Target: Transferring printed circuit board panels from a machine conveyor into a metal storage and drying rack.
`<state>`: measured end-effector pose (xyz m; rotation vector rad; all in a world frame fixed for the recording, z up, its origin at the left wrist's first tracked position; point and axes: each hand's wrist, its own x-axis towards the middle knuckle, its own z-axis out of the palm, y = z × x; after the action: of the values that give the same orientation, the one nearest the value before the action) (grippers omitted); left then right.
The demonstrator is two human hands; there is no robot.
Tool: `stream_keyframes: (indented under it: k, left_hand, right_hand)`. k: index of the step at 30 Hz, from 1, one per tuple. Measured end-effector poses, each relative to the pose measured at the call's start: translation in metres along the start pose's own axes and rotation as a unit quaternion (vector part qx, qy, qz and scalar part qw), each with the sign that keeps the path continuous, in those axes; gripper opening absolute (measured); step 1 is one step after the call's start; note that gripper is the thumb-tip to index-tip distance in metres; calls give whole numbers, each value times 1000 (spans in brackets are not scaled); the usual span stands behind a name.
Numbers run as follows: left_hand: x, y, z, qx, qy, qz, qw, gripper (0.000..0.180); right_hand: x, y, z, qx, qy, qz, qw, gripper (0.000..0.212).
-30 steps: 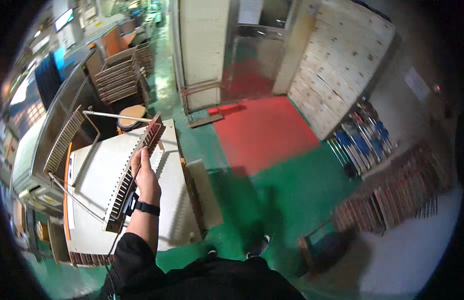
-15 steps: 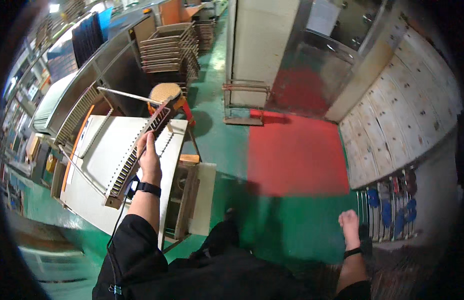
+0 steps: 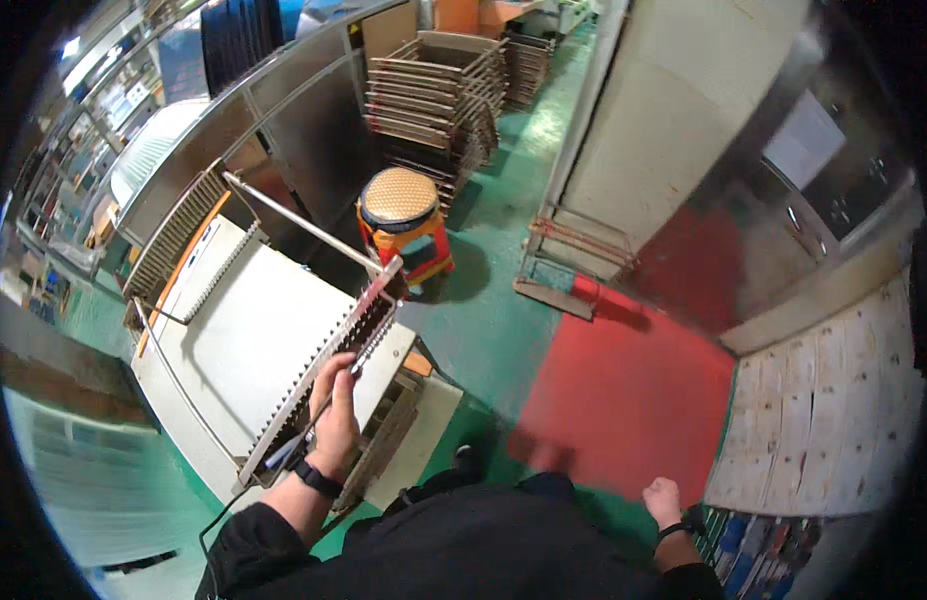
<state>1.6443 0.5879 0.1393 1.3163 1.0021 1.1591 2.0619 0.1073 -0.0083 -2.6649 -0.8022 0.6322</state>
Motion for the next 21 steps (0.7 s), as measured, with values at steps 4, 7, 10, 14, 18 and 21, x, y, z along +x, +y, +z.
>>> stream_keyframes:
  k: [4, 7, 10, 14, 18, 21]
  left_hand:
    - [0, -2, 4, 12, 43, -24, 999, 27]
    - [-4, -9, 5, 6, 125, -42, 991, 34]
    - [-4, -9, 16, -62, 202, -57, 976, 36]
    - [-1, 10, 53, -124, 341, -54, 930, 34]
    - [-24, -12, 53, -38, 492, -58, 868, 27]
    - [-36, -11, 43, -5, 614, -17, 789, 32]
  right_hand:
    - [109, -25, -23, -32, 10, -49, 998, 23]
    - [232, -61, -35, -86, -63, -50, 993, 34]
    - [356, -138, -51, -104, -74, -158, 979, 29]
    - [493, -293, -74, -78, -126, -294, 944, 29]
    - [575, -425, -64, -55, -128, -385, 912, 23]
    - [589, -498, -34, -12, -186, -430, 883, 23]
